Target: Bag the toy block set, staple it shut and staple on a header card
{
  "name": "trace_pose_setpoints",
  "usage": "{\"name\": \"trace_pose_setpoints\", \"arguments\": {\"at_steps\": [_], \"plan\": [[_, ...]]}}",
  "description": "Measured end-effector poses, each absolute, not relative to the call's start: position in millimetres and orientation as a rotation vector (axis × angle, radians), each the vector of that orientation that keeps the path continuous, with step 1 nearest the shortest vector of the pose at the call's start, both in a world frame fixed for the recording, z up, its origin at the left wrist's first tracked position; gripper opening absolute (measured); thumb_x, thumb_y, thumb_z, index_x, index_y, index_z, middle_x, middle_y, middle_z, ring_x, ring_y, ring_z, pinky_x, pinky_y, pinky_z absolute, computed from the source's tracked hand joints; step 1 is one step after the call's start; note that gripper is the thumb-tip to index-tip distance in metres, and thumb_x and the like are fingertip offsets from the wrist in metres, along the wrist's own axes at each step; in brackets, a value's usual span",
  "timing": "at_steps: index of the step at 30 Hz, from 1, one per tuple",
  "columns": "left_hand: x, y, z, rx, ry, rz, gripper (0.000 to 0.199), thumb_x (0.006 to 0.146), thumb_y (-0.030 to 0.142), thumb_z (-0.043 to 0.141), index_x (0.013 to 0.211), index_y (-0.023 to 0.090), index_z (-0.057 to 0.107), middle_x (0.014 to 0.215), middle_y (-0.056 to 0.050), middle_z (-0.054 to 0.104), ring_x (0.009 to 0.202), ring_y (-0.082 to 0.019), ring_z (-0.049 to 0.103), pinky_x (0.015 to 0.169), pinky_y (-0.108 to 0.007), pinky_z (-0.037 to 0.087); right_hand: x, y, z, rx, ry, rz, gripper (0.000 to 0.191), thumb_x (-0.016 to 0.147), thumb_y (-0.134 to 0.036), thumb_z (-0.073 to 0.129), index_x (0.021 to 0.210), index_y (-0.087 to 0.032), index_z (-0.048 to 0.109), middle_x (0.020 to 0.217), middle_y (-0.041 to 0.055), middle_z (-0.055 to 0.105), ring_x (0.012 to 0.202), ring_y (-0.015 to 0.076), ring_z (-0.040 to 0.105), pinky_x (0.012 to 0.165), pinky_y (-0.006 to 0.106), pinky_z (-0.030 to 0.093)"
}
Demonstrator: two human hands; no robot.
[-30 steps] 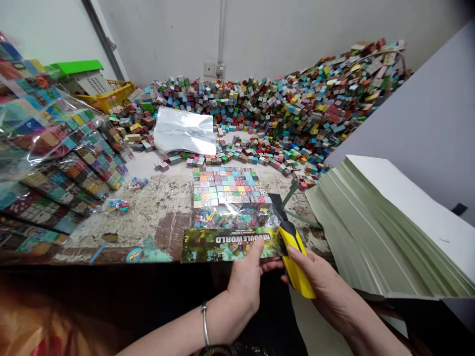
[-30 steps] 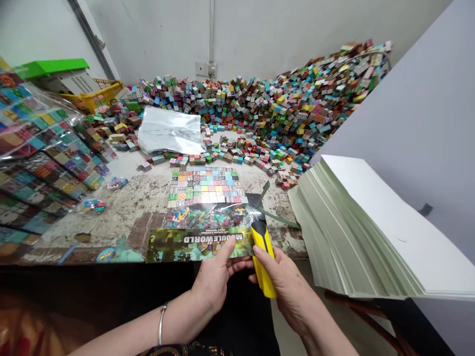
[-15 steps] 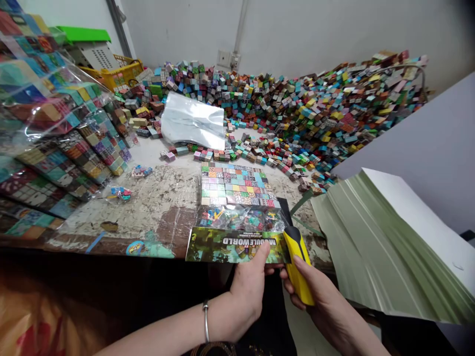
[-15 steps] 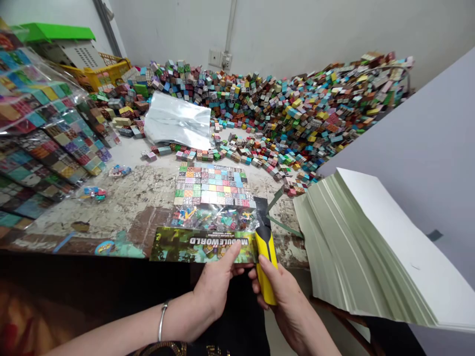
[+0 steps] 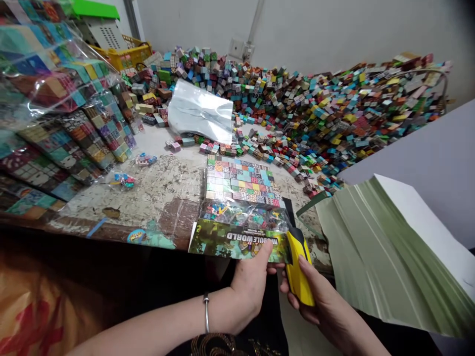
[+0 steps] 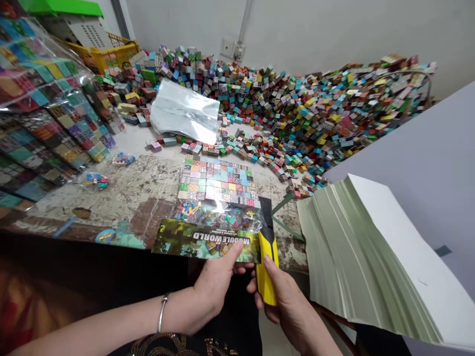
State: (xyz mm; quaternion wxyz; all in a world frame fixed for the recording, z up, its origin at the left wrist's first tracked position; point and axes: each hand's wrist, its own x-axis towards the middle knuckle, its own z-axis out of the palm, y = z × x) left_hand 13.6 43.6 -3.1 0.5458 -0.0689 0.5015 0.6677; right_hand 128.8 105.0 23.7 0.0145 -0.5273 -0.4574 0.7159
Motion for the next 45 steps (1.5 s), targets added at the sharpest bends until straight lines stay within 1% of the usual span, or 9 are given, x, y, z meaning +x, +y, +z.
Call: {"name": "trace_pose_setpoints", "arguments": {"at_steps": [5, 8, 18, 26, 29, 33, 36, 40, 45], "plan": [[11.9, 44.6, -2.8, -0.186, 1.21, 1.516, 0.024, 0.077, 0.034, 0.06, 0.084, 0.012, 0.067, 0.072, -0.009, 0.07, 0.057, -0.016, 0.064, 0.051, -0.022, 0.048, 126.3, 104.1, 21.2, -1.66, -1.413, 2.236, 0.055, 0.08, -0.064, 0.043, 0.068, -0.012, 0.058, 0.064, 0.0025, 0.054, 0.044, 0.0021, 0.03, 0.038, 0.015, 0.008], [12.0, 45.0, -2.7, -0.193, 1.192, 1.521, 0.022, 0.079, 0.032, 0.059, 0.085, 0.012, 0.067, 0.074, -0.009, 0.071, 0.057, -0.015, 0.064, 0.051, -0.022, 0.048, 125.2, 103.0, 19.9, -1.643, -1.436, 2.231, 0.057, 0.078, -0.066, 0.044, 0.065, -0.012, 0.057, 0.064, 0.0021, 0.052, 0.043, 0.0023, 0.026, 0.039, 0.017, 0.008], [13.8, 45.2, 0.6, -0.229, 1.162, 1.561, 0.03, 0.077, 0.027, 0.061, 0.103, 0.013, 0.062, 0.096, -0.01, 0.07, 0.053, -0.012, 0.063, 0.049, -0.021, 0.05, 131.4, 106.2, 1.8, -1.758, -1.509, 2.157, 0.061, 0.077, -0.069, 0.041, 0.071, -0.011, 0.058, 0.058, 0.0011, 0.053, 0.034, 0.0005, 0.024, 0.037, 0.019, 0.007], [12.9, 38.6, -1.2, -0.1, 1.189, 1.52, 0.037, 0.073, 0.045, 0.064, 0.085, 0.01, 0.066, 0.076, -0.008, 0.069, 0.059, -0.013, 0.062, 0.055, -0.022, 0.049, 131.3, 107.3, 0.3, -1.77, -1.504, 2.139, 0.063, 0.072, -0.072, 0.045, 0.065, -0.011, 0.057, 0.052, -0.0009, 0.049, 0.032, 0.0006, 0.026, 0.033, 0.017, 0.009], [1.8, 23.4, -3.2, 0.121, 1.144, 1.335, 0.04, 0.075, 0.049, 0.06, 0.082, 0.01, 0.066, 0.073, -0.007, 0.068, 0.058, -0.009, 0.06, 0.056, -0.02, 0.047, 129.2, 105.2, 2.2, -1.763, -1.48, 2.111, 0.061, 0.072, -0.071, 0.047, 0.065, -0.011, 0.057, 0.047, -0.0035, 0.045, 0.032, 0.0003, 0.024, 0.033, 0.016, 0.01], [-27.4, -1.8, 9.8, 0.459, 0.981, 0.845, 0.041, 0.074, 0.05, 0.059, 0.064, 0.01, 0.061, 0.059, -0.004, 0.064, 0.046, -0.008, 0.056, 0.042, -0.016, 0.037, 126.1, 103.4, 6.9, -1.697, -1.474, 2.127, 0.057, 0.073, -0.068, 0.049, 0.078, -0.011, 0.058, 0.057, -0.0005, 0.055, 0.033, 0.0009, 0.03, 0.033, 0.015, 0.013], [-49.2, 1.1, 38.4, 0.648, 0.958, 0.832, 0.045, 0.079, 0.053, 0.051, 0.066, 0.011, 0.061, 0.063, -0.006, 0.066, 0.05, -0.01, 0.059, 0.039, -0.016, 0.033, 124.3, 103.4, 9.9, -1.666, -1.503, 2.131, 0.057, 0.074, -0.067, 0.048, 0.079, -0.012, 0.057, 0.056, -0.0005, 0.055, 0.033, 0.0015, 0.03, 0.033, 0.015, 0.014], [-53.9, 53.3, 74.4, 1.228, 1.211, 1.078, 0.033, 0.089, 0.039, 0.042, 0.084, 0.015, 0.064, 0.08, -0.005, 0.069, 0.071, -0.012, 0.062, 0.064, -0.023, 0.048, 122.8, 105.0, 10.9, -1.63, -1.546, 2.122, 0.055, 0.074, -0.068, 0.045, 0.074, -0.014, 0.053, 0.052, -0.0016, 0.054, 0.031, 0.0021, 0.03, 0.032, 0.016, 0.016], [-29.2, 141.3, 63.0, 2.23, 1.374, 0.805, 0.026, 0.09, 0.026, 0.042, 0.101, 0.014, 0.063, 0.099, -0.009, 0.066, 0.096, -0.02, 0.058, 0.088, -0.033, 0.045, 122.0, 106.9, 9.6, -1.618, -1.603, 2.08, 0.048, 0.078, -0.064, 0.041, 0.071, -0.017, 0.047, 0.054, -0.001, 0.056, 0.031, 0.0039, 0.037, 0.029, 0.016, 0.023]]}}
